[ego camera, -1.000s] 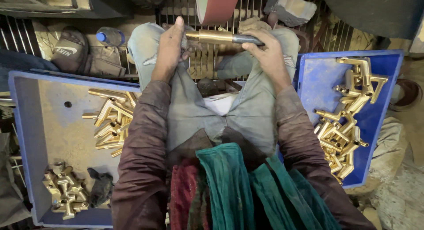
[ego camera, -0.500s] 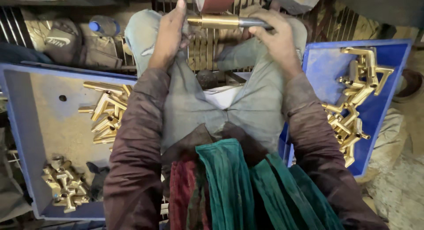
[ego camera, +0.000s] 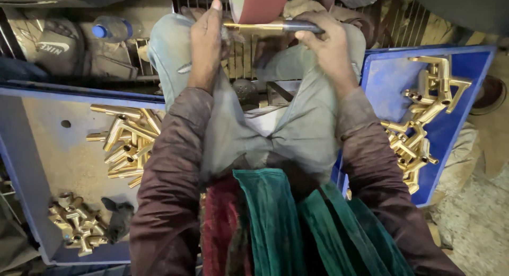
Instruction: The person sits on the floor and uses a belt sander to polish brass L-shaped metal parts. They pick up parts from a blue bin, press them against the moving belt, and place them back into the bin.
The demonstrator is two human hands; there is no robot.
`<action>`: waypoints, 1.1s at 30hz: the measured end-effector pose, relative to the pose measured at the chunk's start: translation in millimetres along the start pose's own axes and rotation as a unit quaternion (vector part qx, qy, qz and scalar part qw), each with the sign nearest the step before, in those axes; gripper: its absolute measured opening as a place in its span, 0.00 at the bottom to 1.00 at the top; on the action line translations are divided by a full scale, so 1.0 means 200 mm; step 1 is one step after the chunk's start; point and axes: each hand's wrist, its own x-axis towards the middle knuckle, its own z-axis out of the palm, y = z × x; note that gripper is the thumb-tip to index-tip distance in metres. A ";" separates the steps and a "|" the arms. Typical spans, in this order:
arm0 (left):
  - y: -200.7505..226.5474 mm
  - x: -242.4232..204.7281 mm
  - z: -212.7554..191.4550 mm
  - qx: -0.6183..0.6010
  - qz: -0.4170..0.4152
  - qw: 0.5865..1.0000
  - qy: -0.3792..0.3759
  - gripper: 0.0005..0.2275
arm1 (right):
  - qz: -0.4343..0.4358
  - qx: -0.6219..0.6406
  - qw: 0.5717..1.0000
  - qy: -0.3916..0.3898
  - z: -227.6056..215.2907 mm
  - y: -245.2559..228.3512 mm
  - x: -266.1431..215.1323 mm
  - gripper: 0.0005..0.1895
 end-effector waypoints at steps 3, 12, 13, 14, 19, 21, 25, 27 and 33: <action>0.02 0.00 0.03 -0.030 -0.042 0.999 0.015 0.18 | 0.058 0.026 0.998 -0.010 -0.02 0.03 0.03 0.15; 0.00 0.04 0.03 -0.027 -0.044 0.998 0.026 0.19 | 0.271 0.199 0.940 -0.060 -0.05 -0.08 0.15 0.10; -0.01 0.04 0.03 -0.016 -0.042 0.999 0.027 0.19 | 0.313 0.196 0.928 -0.061 -0.06 -0.08 0.17 0.10; -0.02 0.04 0.03 -0.003 -0.047 0.998 0.035 0.21 | 0.324 0.214 0.918 -0.077 -0.07 -0.09 0.19 0.12; -0.01 0.01 -0.01 -0.006 -0.012 1.000 0.002 0.22 | 0.286 0.200 0.933 -0.093 -0.08 -0.11 0.12 0.16; 0.04 -0.03 -0.04 -0.001 -0.029 0.999 -0.025 0.21 | 0.204 0.175 0.962 -0.053 -0.04 -0.12 0.01 0.13; 0.12 -0.14 -0.05 0.011 -0.030 0.999 -0.018 0.20 | 0.022 0.095 0.995 -0.026 0.03 -0.12 -0.11 0.14; 0.15 -0.13 -0.05 0.016 -0.043 0.999 -0.024 0.20 | 0.009 0.087 0.996 -0.003 0.04 -0.09 -0.10 0.15; 0.13 -0.10 -0.05 0.023 -0.040 0.999 -0.004 0.22 | 0.009 0.100 0.995 0.017 0.06 -0.03 -0.08 0.15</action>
